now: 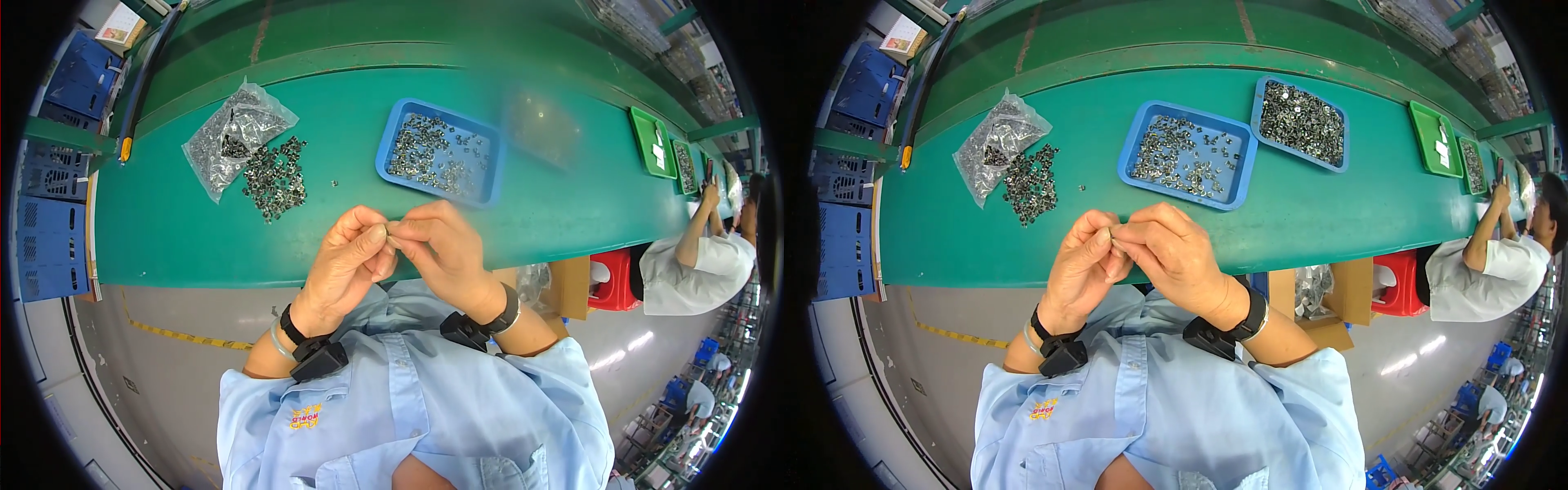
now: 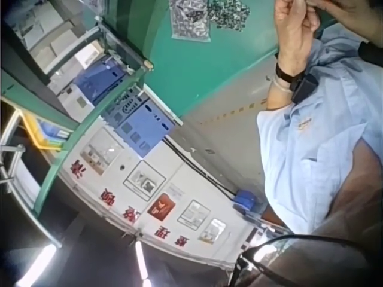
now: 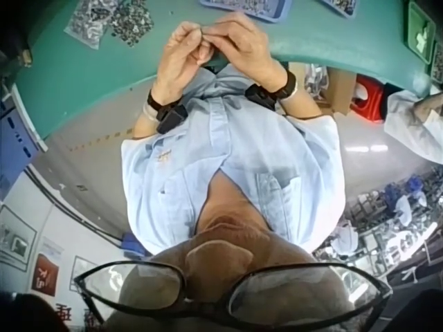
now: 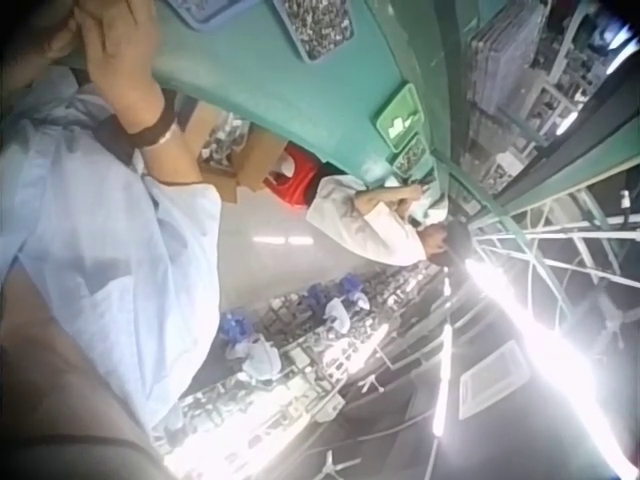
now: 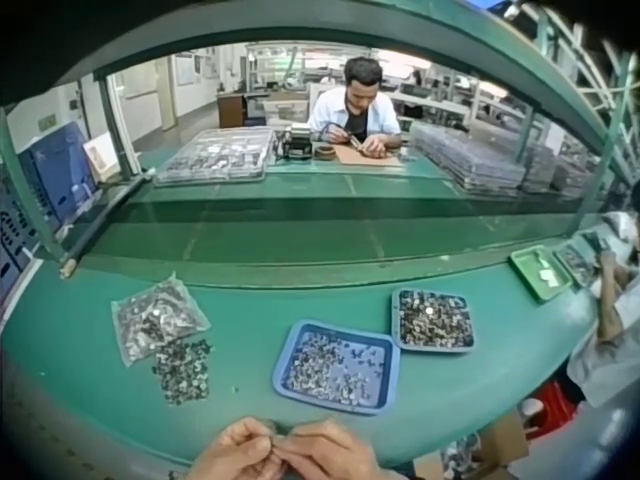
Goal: The person picks up a small metal component from a blue tray and joins it with another piece from a pile on the table. After pressing the parts together by hand, the person places the assembled unit into a separate blue tray and repeats the process.
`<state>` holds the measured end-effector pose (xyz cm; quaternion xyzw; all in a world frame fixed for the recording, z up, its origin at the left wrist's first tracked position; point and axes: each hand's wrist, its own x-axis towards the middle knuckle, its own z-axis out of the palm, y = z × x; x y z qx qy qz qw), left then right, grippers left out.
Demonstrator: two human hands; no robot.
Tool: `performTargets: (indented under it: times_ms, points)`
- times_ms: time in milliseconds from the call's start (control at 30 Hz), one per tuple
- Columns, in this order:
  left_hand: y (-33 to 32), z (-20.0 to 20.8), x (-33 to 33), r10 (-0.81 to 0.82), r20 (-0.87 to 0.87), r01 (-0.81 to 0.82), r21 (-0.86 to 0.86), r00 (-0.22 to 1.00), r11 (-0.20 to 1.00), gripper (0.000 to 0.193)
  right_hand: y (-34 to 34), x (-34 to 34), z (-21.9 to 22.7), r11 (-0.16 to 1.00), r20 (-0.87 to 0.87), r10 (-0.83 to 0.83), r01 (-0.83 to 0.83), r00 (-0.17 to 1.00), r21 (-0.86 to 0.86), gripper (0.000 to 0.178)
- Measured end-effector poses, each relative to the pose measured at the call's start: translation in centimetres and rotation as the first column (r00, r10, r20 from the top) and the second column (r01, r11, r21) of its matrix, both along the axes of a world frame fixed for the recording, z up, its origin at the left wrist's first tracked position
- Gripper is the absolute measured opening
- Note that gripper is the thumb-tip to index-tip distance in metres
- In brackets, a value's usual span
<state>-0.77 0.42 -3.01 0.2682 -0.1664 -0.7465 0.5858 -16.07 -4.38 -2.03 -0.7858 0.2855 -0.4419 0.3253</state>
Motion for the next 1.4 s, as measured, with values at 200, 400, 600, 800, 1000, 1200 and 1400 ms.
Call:
performTargets:
  times_ms: [200,400,600,800,1000,1200,1400]
  points:
    - [-0.2,0.5,0.4,-0.032,0.063,0.032,-0.001,0.998,0.999,0.012,-0.6,-0.4,0.3,1.000,-0.014,0.005,-0.005,1.000,-0.014,0.016]
    - [-0.1,2.3,0.5,-0.007,0.359,-0.003,0.026,0.933,1.000,0.014,-0.9,-0.8,0.5,0.991,-0.096,-0.014,0.001,0.995,-0.135,0.017]
    - [0.1,1.5,-0.1,-0.076,-0.034,0.078,0.037,0.996,0.996,0.016,-0.2,-0.5,0.3,0.999,0.103,0.015,-0.019,0.995,0.040,0.017]
    - [0.1,0.7,-0.3,-0.118,-0.144,0.118,-0.009,0.983,0.993,0.016,-0.4,-0.7,0.5,0.997,0.083,0.062,-0.066,0.995,0.046,0.015]
    - [0.0,1.2,0.2,-0.146,-0.063,0.145,-0.031,0.987,0.989,0.019,-1.0,-0.6,0.9,0.995,0.043,0.096,-0.095,0.994,-0.041,0.016]
    - [-0.2,1.4,1.0,-0.170,0.030,0.171,-0.011,0.985,0.985,0.020,-1.6,-0.6,1.5,0.984,-0.009,0.130,-0.130,0.992,-0.121,0.018]
    - [-0.4,1.9,1.2,-0.146,0.143,0.142,0.034,0.979,0.989,0.014,-1.8,-0.6,1.5,0.984,-0.056,0.120,-0.126,0.991,-0.125,0.018]
